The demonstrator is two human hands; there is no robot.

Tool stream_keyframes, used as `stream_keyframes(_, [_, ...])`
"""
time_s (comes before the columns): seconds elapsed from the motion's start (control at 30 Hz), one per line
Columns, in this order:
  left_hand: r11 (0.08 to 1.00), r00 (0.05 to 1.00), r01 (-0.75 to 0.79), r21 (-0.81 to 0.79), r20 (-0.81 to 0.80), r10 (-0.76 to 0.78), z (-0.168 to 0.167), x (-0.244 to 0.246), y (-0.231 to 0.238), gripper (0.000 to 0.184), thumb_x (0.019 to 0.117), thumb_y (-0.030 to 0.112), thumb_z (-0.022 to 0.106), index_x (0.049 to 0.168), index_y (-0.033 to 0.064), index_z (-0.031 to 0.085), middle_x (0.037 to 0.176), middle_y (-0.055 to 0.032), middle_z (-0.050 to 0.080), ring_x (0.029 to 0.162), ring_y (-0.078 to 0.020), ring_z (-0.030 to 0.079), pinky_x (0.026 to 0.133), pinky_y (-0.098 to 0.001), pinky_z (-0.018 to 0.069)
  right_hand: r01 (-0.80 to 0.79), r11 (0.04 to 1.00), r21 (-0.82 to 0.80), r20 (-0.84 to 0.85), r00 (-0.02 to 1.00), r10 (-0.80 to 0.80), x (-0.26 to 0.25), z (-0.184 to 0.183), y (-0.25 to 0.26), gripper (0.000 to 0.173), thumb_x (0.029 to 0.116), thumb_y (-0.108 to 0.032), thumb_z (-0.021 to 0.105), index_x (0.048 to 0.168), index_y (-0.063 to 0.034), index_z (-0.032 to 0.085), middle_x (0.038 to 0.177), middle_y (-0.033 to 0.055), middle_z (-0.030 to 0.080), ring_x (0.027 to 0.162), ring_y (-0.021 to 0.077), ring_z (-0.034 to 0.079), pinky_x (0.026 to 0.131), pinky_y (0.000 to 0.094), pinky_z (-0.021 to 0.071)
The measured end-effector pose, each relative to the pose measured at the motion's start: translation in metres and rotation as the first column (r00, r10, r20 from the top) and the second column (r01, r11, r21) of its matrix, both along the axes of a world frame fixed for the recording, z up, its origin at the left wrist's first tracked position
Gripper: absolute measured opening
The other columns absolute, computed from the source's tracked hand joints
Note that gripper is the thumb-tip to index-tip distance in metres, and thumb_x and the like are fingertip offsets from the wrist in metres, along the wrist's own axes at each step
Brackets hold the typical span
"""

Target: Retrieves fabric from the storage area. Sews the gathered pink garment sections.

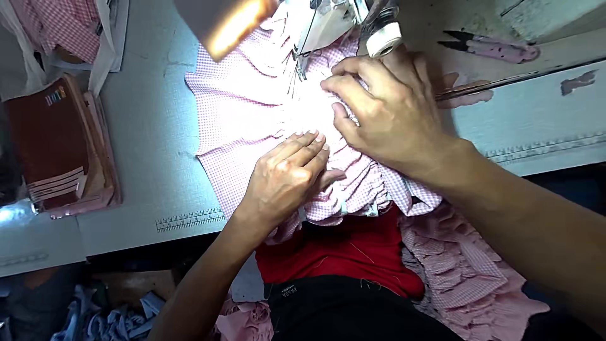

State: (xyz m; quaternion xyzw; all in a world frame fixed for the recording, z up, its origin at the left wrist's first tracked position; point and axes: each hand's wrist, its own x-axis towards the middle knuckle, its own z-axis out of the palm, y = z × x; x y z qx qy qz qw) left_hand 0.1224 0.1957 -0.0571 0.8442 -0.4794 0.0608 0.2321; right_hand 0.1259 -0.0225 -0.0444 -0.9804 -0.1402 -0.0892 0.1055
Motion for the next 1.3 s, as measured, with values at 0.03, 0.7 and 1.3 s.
stream_keyframes(0.03, [1.0, 1.0, -0.002, -0.001, 0.001, 0.002, -0.0001, -0.0008, -0.0005, 0.034, 0.1021, 0.034, 0.063, 0.114, 0.0057, 0.078, 0.124, -0.0109, 0.074, 0.126, -0.0242, 0.066, 0.112, -0.038, 0.05, -0.035, 0.999, 0.01, 0.024, 0.999, 0.034, 0.0005, -0.0004, -0.0008, 0.031, 0.1057, -0.018, 0.044, 0.124, -0.0137, 0.068, 0.13, 0.0141, 0.064, 0.121, 0.0405, 0.056, 0.095, 0.0588, 0.0386])
stream_keyframes(0.7, [0.998, 0.998, -0.065, -0.001, -0.012, 0.065, 0.0027, -0.0091, -0.0058, 0.034, 0.1009, 0.035, 0.063, 0.111, 0.0067, 0.079, 0.12, -0.0105, 0.076, 0.121, -0.0229, 0.069, 0.109, -0.0373, 0.0521, -0.062, 0.998, -0.005, 0.021, 0.998, 0.062, -0.0032, -0.0032, 0.0009, 0.03, 0.107, -0.015, 0.041, 0.12, -0.011, 0.068, 0.125, 0.0124, 0.065, 0.113, 0.0385, 0.056, 0.09, 0.0566, 0.0374])
stream_keyframes(1.3, [0.997, 0.996, -0.078, 0.008, -0.034, 0.078, 0.0031, -0.0102, -0.0054, 0.029, 0.1019, 0.03, 0.062, 0.109, 0.0082, 0.08, 0.121, -0.0086, 0.076, 0.122, -0.0219, 0.068, 0.107, -0.036, 0.0529, -0.008, 1.0, -0.009, -0.013, 1.0, 0.008, -0.0006, 0.0016, -0.0006, 0.039, 0.1045, -0.029, 0.042, 0.133, -0.0144, 0.065, 0.14, 0.0122, 0.06, 0.127, 0.0411, 0.052, 0.098, 0.063, 0.0349])
